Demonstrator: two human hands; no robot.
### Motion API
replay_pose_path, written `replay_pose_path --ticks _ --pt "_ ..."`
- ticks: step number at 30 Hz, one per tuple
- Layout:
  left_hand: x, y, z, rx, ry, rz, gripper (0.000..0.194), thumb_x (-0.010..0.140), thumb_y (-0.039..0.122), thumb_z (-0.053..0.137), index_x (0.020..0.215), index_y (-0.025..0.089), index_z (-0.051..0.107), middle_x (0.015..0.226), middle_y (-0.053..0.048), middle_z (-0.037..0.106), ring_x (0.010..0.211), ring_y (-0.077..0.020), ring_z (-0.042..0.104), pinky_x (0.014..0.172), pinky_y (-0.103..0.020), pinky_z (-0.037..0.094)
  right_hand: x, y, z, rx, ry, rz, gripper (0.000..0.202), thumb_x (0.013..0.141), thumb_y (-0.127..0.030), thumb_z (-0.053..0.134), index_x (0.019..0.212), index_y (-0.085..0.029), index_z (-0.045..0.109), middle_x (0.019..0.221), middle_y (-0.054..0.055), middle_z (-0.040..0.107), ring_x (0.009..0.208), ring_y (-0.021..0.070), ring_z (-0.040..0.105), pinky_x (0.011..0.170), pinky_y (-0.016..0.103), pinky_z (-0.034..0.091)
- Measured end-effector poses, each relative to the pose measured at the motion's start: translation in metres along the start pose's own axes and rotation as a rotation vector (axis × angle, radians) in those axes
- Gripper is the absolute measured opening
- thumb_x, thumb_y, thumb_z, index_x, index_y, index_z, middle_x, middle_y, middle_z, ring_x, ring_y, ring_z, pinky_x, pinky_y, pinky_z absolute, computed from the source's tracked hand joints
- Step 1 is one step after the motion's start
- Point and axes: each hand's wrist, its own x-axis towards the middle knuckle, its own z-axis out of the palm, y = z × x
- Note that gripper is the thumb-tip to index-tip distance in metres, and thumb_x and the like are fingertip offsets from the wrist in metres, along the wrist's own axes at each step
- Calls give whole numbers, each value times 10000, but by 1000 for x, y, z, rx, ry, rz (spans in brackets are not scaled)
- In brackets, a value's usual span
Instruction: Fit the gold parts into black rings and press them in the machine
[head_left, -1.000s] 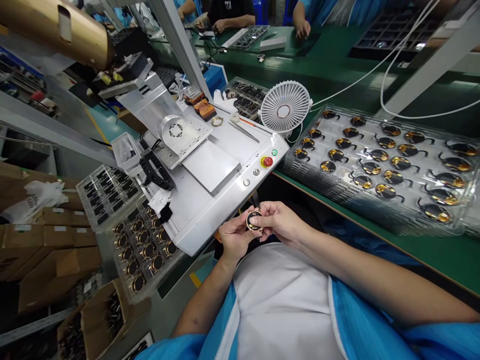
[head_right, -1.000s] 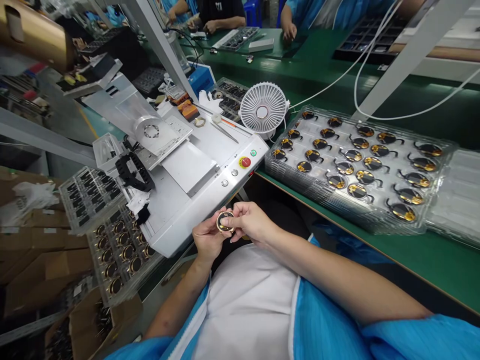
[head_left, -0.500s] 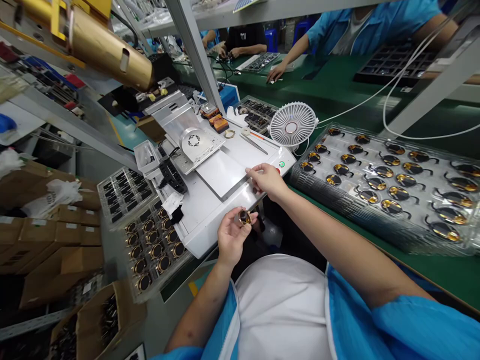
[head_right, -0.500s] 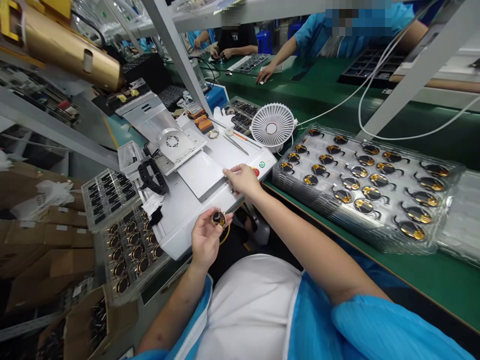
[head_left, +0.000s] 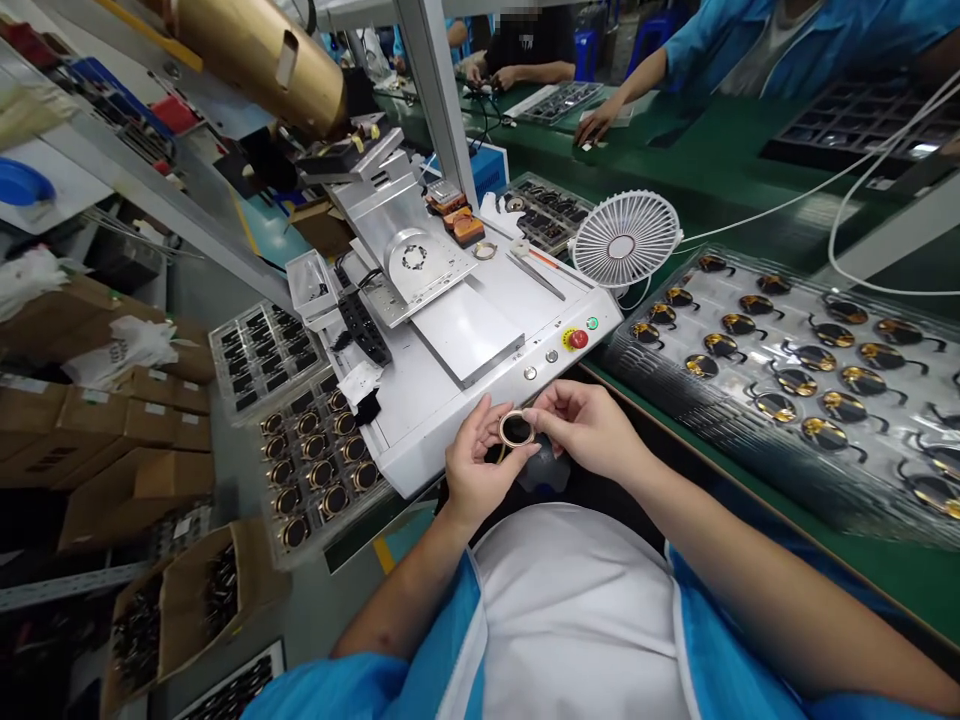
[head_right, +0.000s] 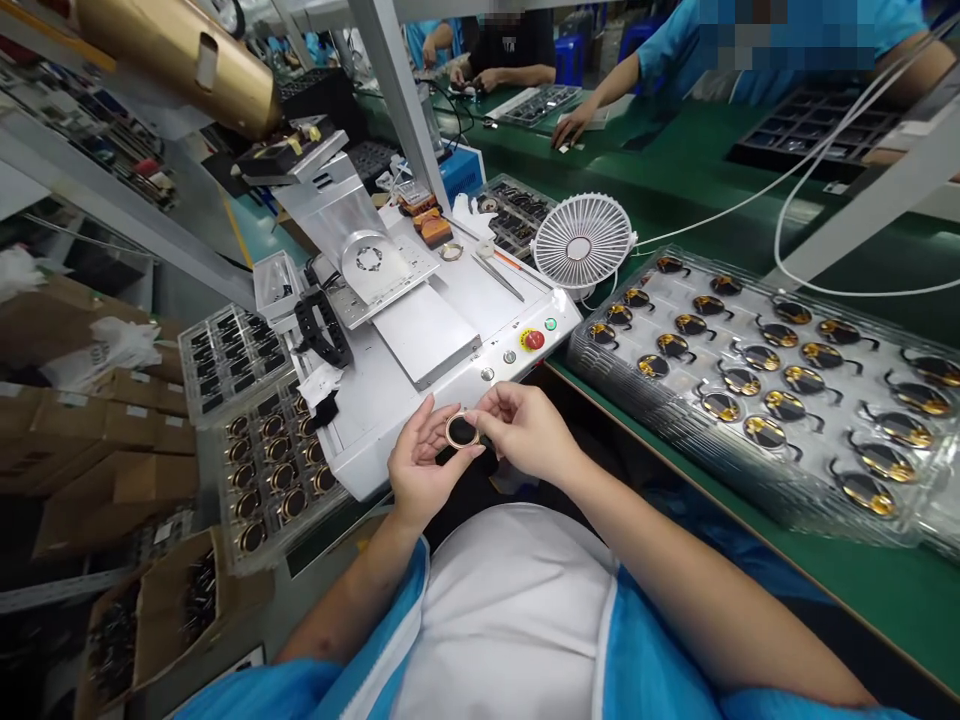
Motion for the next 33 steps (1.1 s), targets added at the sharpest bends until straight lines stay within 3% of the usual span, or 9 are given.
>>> replay_pose_path --ticks 5,16,27,30,33 --pt "1 2 4 10 -25 37 742 787 201 855 1462 217 546 1264 -154 754 1090 -254 769 860 -315 669 -10 2 7 -53 58 -60 359 774 -494 820 734 -180 650 642 33 676 520 150 589 478 256 456" --pt "-1 1 3 73 -3 77 710 782 199 855 1433 200 572 1224 -151 772 1053 -253 780 823 -320 682 -8 6 10 -104 65 -82 311 815 -467 756 735 -190 641 653 40 688 548 166 613 505 271 463" --pt "-3 6 5 68 14 27 610 778 225 862 1344 186 637 1192 -145 783 1038 -267 785 817 -338 689 -11 4 11 -231 115 -137 209 813 -340 706 684 -205 612 615 16 664 525 139 550 507 256 425" --pt "-4 5 7 31 27 17 615 759 218 881 1327 195 646 1200 -142 780 1037 -265 786 820 -330 687 -10 6 10 -224 141 -105 187 794 -362 733 772 -202 639 634 6 645 538 138 546 507 253 422" --pt "-6 4 11 -16 31 34 660 727 194 906 1331 207 641 1205 -136 779 1032 -255 786 835 -322 682 -11 9 7 -70 77 29 326 770 -486 758 850 -193 642 664 5 625 524 136 530 477 253 422"
